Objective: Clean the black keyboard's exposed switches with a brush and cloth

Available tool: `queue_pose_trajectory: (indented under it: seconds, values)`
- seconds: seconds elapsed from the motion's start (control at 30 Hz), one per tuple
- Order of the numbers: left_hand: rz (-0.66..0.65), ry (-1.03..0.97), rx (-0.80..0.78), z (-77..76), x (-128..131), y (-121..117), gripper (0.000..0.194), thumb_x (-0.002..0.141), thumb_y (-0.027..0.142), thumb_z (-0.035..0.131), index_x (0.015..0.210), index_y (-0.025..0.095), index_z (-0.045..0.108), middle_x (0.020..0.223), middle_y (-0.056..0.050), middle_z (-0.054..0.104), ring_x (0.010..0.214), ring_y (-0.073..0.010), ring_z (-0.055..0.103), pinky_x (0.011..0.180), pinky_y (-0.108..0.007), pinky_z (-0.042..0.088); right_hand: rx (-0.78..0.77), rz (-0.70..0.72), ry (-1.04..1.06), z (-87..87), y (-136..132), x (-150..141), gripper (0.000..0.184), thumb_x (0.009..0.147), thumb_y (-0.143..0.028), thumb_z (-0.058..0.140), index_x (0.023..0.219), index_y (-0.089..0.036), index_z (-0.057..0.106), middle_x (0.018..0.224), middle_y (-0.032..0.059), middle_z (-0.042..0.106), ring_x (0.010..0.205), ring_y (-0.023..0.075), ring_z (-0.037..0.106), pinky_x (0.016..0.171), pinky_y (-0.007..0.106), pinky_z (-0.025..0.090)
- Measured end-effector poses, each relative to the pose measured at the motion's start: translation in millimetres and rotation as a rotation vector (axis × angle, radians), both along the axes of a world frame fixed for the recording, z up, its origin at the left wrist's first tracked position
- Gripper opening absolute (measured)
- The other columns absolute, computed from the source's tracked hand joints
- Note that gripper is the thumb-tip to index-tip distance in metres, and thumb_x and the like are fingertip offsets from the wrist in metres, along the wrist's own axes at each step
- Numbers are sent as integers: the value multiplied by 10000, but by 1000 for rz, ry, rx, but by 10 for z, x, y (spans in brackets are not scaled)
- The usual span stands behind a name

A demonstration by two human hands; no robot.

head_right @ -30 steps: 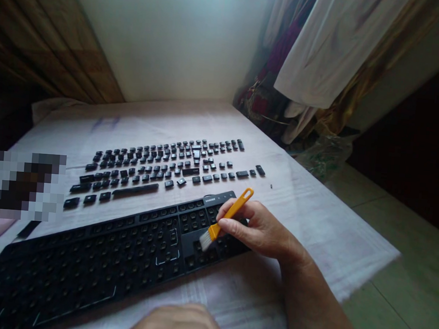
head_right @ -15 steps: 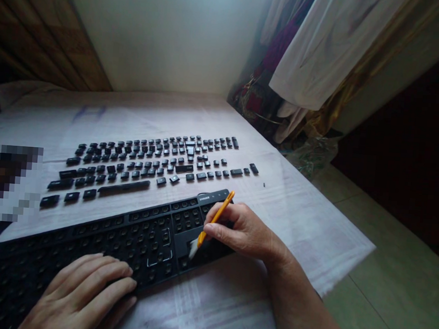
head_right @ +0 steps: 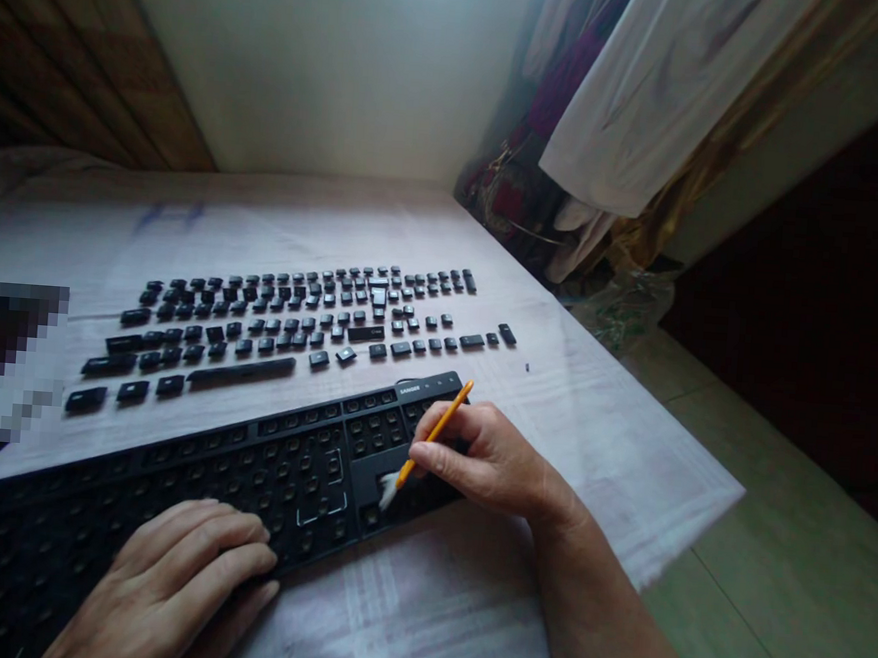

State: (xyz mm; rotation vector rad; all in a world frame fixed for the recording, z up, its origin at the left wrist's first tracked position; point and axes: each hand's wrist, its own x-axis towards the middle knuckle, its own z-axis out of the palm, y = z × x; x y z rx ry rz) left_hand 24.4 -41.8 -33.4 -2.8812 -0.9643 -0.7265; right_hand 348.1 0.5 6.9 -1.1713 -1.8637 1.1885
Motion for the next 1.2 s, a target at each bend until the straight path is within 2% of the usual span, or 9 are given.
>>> queue_pose_trajectory:
  seconds: [0.23, 0.37, 0.47, 0.57, 0.7, 0.9, 1.03, 1.2]
  values:
    - [35, -17, -29, 29, 22, -18, 116, 937, 239, 561, 1009, 249, 652, 1001, -5, 685, 980, -175, 622, 976, -322, 459, 31, -47, 49, -3, 4, 1, 259, 958, -423, 653, 838, -194, 666, 760, 33, 714, 682, 156, 666, 633, 271, 537]
    - [50, -17, -30, 37, 37, -29, 118, 938, 236, 554, 996, 246, 656, 1000, -7, 676, 983, -176, 623, 989, -332, 462, -21, -1, 59, -2, -8, 5, 275, 933, -447, 683, 830, -192, 675, 734, 25, 699, 647, 150, 654, 594, 262, 529]
    - [46, -31, -21, 39, 50, -39, 119, 940, 244, 555, 998, 244, 659, 1005, -8, 670, 988, -177, 622, 1003, -334, 457, -39, -72, 181, 3, -30, 40, 305, 915, -497, 696, 831, -204, 681, 741, 23, 710, 675, 166, 685, 624, 278, 560]
    - [77, -34, -50, 44, 63, -49, 128, 946, 227, 540, 1006, 242, 652, 1012, -9, 666, 1005, -179, 615, 1033, -347, 438, -19, -140, 187, 16, -51, 94, 291, 904, -475, 716, 799, -206, 682, 710, 16, 708, 651, 160, 685, 622, 276, 562]
    - [53, -38, -6, 40, 56, -29, 110, 934, 254, 564, 999, 252, 653, 996, -8, 671, 984, -186, 620, 1016, -357, 450, -57, -116, 179, 43, -79, 156, 288, 887, -446, 731, 760, -196, 667, 685, 23, 707, 607, 155, 673, 559, 261, 549]
    - [36, -20, 19, 4, 22, -3, 126, 923, 287, 591, 1017, 250, 667, 1021, -13, 676, 994, -185, 625, 1015, -348, 455, 0, -114, 27, 59, -67, 177, 202, 864, -336, 734, 749, -183, 671, 681, 18, 685, 615, 149, 645, 587, 264, 538]
    - [29, -21, 15, -7, 25, 4, 126, 926, 274, 583, 1009, 240, 671, 1021, -16, 667, 995, -185, 614, 1042, -356, 427, -19, -70, -44, 46, -37, 134, 199, 874, -339, 714, 756, -184, 673, 670, 13, 662, 609, 145, 615, 568, 257, 513]
    - [26, -14, 7, 5, 32, -1, 136, 919, 255, 584, 1026, 243, 667, 1037, -13, 660, 1015, -190, 606, 1056, -372, 408, -96, -4, 52, 44, -50, 82, 200, 884, -334, 709, 768, -180, 659, 700, 17, 678, 631, 145, 639, 593, 258, 535]
